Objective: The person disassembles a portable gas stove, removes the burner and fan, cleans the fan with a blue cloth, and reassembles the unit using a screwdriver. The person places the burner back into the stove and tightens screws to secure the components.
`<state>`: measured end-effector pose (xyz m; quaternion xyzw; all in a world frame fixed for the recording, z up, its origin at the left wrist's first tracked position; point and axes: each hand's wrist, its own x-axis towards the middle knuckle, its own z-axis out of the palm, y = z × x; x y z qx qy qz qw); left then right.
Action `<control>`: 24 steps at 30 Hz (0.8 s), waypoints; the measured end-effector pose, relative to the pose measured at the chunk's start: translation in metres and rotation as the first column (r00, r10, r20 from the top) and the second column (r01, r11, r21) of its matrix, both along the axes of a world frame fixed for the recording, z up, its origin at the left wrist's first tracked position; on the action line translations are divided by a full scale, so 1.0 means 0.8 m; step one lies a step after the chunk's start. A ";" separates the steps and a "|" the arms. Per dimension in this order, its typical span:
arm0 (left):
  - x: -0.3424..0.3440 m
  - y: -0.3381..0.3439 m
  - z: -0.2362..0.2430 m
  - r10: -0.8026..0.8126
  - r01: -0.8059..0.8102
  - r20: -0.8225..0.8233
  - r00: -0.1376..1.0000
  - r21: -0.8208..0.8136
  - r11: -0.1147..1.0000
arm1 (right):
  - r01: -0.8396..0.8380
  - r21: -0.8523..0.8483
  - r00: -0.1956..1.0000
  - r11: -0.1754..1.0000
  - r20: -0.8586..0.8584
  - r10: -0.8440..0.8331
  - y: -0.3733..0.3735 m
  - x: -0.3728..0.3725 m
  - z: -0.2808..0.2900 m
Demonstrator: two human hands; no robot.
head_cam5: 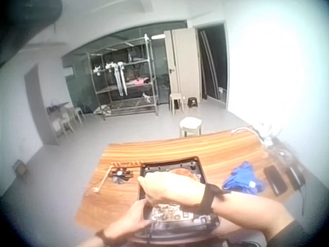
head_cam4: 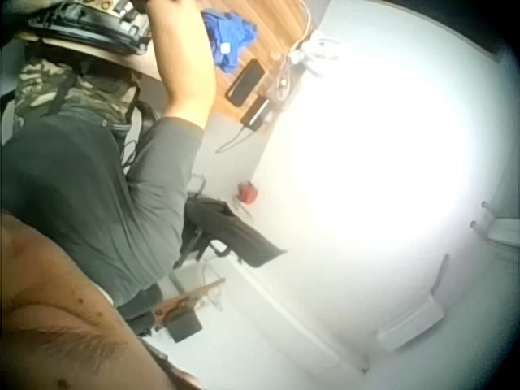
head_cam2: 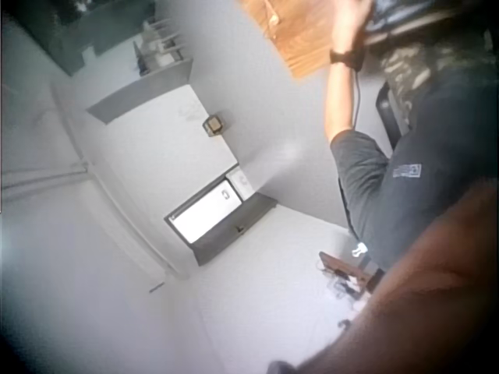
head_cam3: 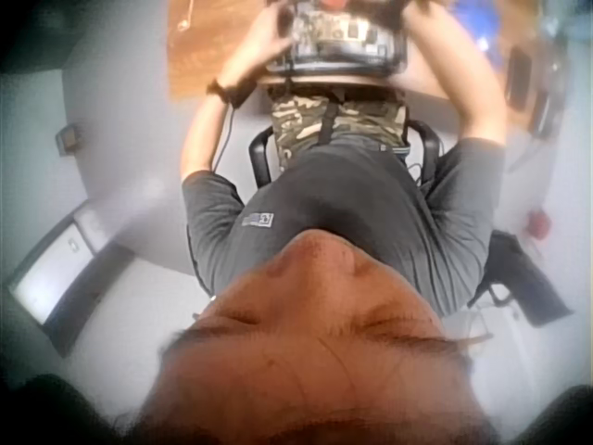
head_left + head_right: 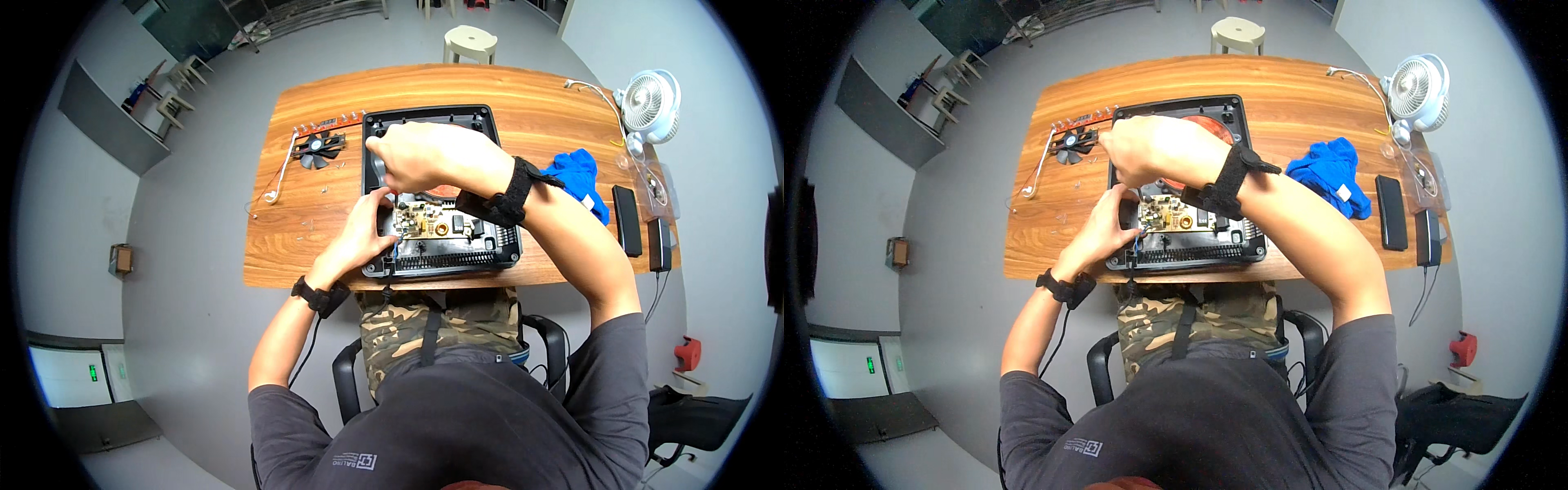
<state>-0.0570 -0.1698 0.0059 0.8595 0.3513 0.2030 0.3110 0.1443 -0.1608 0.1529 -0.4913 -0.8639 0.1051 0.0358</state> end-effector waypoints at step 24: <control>-0.001 0.002 0.000 -0.005 0.005 -0.023 1.000 0.016 1.000 | 0.000 0.089 0.996 0.996 0.090 -0.008 0.001 -0.012 -0.008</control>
